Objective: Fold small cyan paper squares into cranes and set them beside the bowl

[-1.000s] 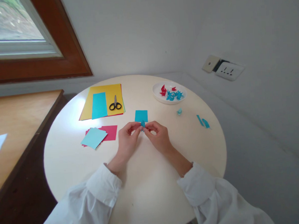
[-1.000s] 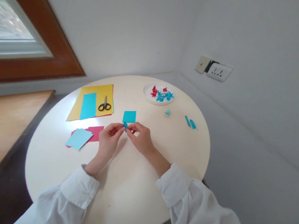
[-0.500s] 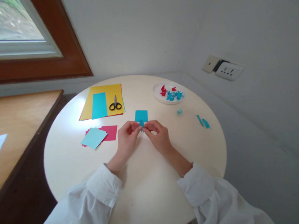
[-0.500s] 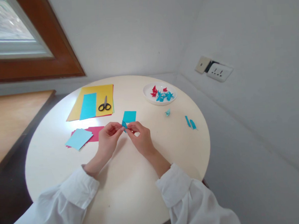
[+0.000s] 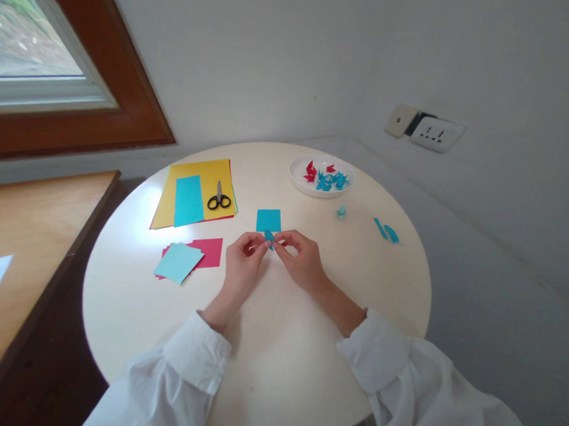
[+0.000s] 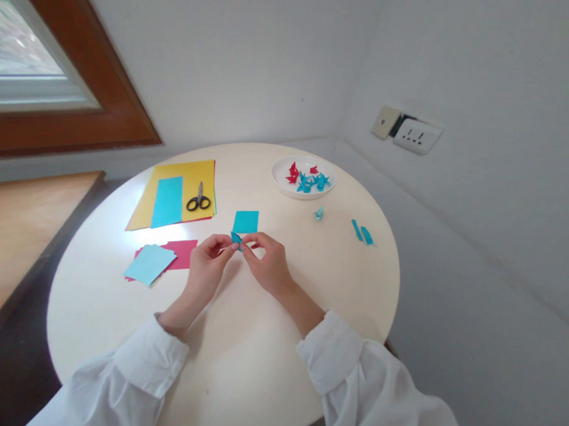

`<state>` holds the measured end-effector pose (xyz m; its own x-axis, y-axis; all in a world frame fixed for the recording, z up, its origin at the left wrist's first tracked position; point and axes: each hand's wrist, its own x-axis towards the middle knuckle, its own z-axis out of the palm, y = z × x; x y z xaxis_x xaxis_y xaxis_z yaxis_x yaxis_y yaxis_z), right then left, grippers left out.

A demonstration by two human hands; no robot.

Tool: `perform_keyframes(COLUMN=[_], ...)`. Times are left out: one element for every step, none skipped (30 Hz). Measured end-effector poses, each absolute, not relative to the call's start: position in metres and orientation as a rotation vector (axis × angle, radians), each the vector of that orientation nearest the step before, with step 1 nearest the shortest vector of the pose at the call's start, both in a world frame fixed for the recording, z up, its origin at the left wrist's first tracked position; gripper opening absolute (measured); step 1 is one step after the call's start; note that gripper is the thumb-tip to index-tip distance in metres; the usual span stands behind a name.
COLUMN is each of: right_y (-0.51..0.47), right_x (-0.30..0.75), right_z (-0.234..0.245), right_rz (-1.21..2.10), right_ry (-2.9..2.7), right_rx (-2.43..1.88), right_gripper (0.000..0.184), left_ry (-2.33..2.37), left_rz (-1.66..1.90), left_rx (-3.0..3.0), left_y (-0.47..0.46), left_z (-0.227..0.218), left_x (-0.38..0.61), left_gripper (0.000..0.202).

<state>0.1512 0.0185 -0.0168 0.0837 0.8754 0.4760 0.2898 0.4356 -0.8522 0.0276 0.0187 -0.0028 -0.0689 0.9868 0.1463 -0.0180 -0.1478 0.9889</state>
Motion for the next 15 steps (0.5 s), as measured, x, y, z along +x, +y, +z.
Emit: perform_keyframes(right_y=[0.018, 0.018, 0.018, 0.017, 0.017, 0.017, 0.017, 0.016, 0.016, 0.016, 0.016, 0.016, 0.016, 0.016, 0.016], right_x=[0.151, 0.151, 0.151, 0.150, 0.150, 0.150, 0.149, 0.149, 0.148, 0.148, 0.148, 0.147, 0.147, 0.147, 0.147], right_z=[-0.016, -0.016, -0.016, -0.015, -0.015, -0.015, -0.015, -0.015, -0.015, -0.015, -0.016, -0.016, -0.016, -0.016, -0.016], right_rz=[0.587, 0.568, 0.547, 0.526, 0.508, 0.491, 0.476, 0.464, 0.453, 0.447, 0.442, 0.440, 0.439, 0.436, 0.432], right_ry=[-1.473, -1.479, -1.485, -1.493, -1.502, -1.512, -1.522, -1.533, -1.544, -1.556, -1.565, -1.574, -1.581, -1.589, -1.596], right_rx=[-1.101, -1.109, -1.117, -1.122, -1.126, -1.129, -1.129, -1.126, -1.121, -1.115, -1.107, -1.098, -1.088, -1.079, -1.073], right_gripper=[0.005, 0.005, 0.005, 0.005, 0.005, 0.005, 0.005, 0.005, 0.005, 0.005, 0.005, 0.005, 0.005, 0.005, 0.006], left_ry=[1.165, 1.161, 1.158, 1.157, 1.157, 1.153, 1.149, 1.146, 1.145, 1.148, 1.157, 1.170, 1.181, 1.188, 1.189], left_rz=[1.364, 1.347, 1.332, 1.320, 1.314, 1.314, 1.316, 1.322, 1.331, 1.339, 1.347, 1.352, 1.356, 1.358, 1.355], left_rx=[1.271, 1.276, 1.283, 1.292, 1.301, 1.311, 1.320, 1.327, 1.331, 1.332, 1.332, 1.328, 1.322, 1.311, 1.294], left_y=[0.019, 0.018, 0.018, 0.018, 0.018, 0.018, 0.018, 0.018, 0.018, 0.018, 0.018, 0.018, 0.018, 0.018, 0.018], left_z=[-0.003, -0.004, -0.005, -0.005, -0.006, -0.007, -0.008, -0.009, -0.010, -0.011, -0.012, -0.014, -0.015, -0.016, -0.017], left_x=[0.028, 0.028, 0.028, 0.028, 0.028, 0.029, 0.029, 0.030, 0.030, 0.031, 0.031, 0.032, 0.032, 0.032, 0.032], left_gripper=[0.012, 0.012, 0.012, 0.012, 0.012, 0.011, 0.010, 0.010, 0.010, 0.010, 0.009, 0.010, 0.010, 0.010, 0.011])
